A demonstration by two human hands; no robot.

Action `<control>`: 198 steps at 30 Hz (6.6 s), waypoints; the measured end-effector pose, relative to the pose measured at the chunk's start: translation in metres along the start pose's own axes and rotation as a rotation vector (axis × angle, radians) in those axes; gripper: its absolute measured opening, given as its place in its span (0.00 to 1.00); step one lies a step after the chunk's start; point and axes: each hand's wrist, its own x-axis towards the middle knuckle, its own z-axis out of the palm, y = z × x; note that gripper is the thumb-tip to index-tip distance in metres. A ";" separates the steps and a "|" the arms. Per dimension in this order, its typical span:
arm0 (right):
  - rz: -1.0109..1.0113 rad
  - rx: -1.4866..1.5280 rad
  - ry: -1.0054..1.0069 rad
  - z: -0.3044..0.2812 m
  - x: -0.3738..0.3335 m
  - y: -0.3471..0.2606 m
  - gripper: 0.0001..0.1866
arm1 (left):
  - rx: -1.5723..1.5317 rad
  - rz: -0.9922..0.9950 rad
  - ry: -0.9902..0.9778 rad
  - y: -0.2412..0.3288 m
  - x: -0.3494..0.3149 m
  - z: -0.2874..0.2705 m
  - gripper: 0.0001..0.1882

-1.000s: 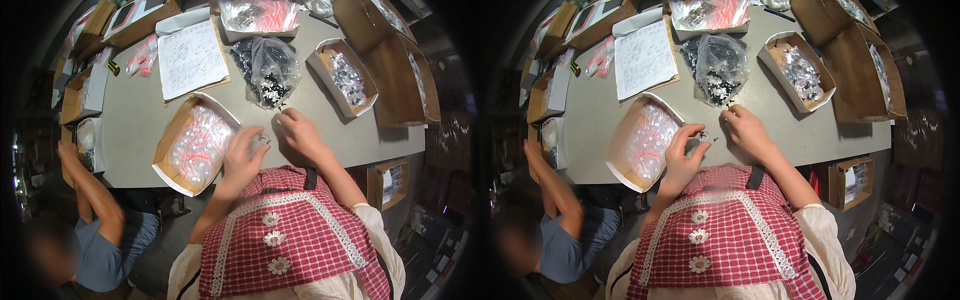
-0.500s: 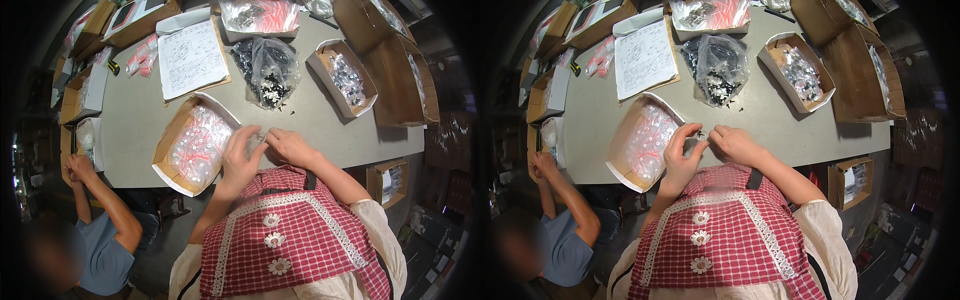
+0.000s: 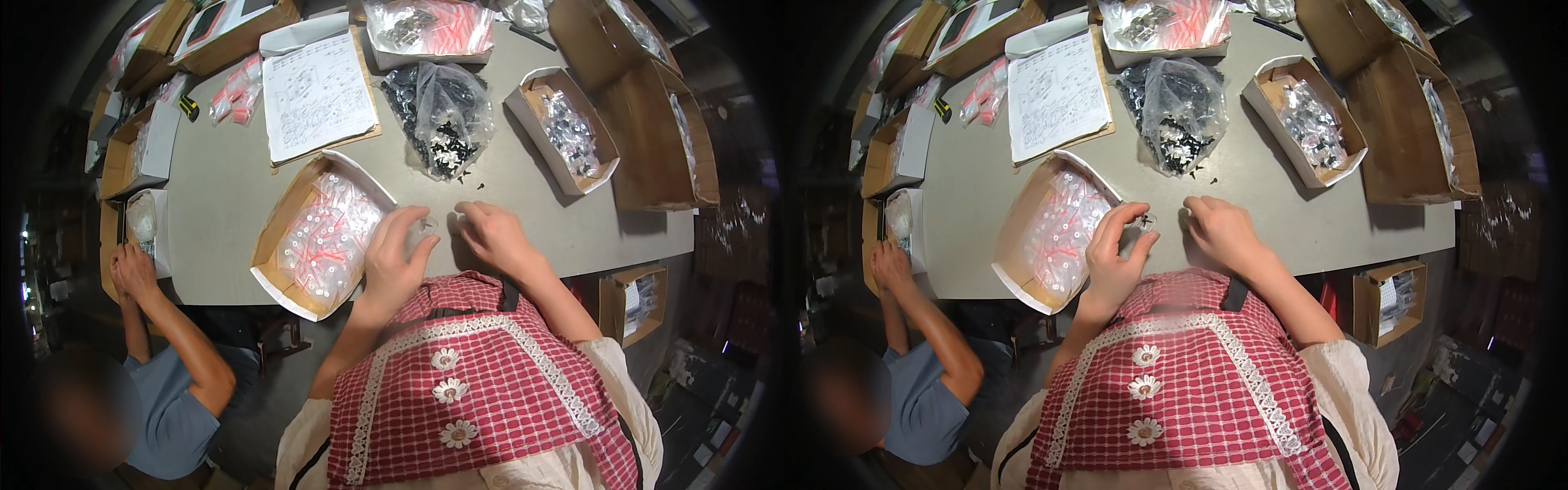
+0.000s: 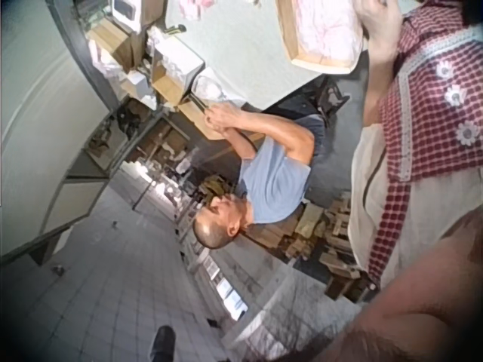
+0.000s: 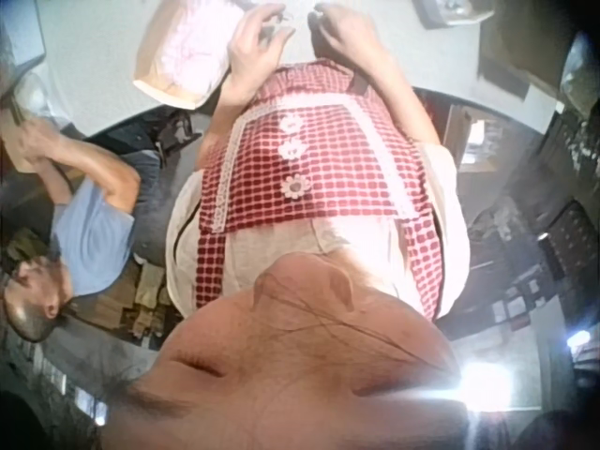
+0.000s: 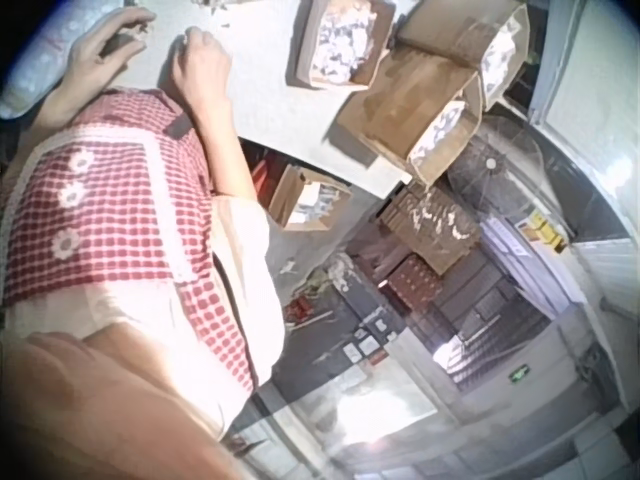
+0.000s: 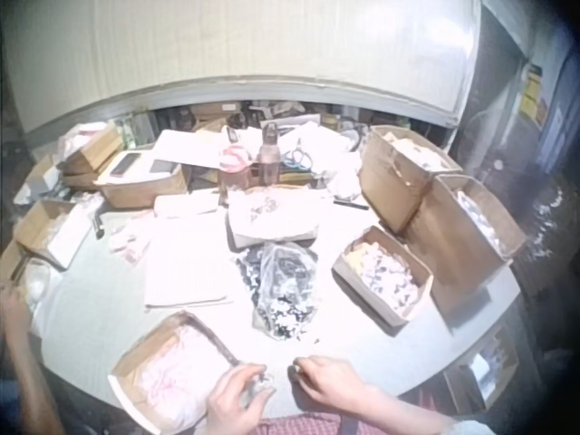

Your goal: The person picks small black components from a plastic bag and places them into clear plastic bags inside a cardboard box. They repeat this process, handling the components one at a time and arranging them in the packaging.

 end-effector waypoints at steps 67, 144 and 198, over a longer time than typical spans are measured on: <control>-0.004 0.458 -0.041 -0.077 0.011 -0.047 0.07 | -0.360 -0.210 -0.178 0.022 0.025 -0.012 0.11; 0.232 1.126 -0.331 0.014 0.055 -0.043 0.05 | 0.044 -0.322 -0.083 0.005 0.021 -0.053 0.06; 0.309 -0.038 0.117 -0.014 0.026 0.048 0.13 | 0.156 0.055 -0.097 0.007 0.016 -0.004 0.16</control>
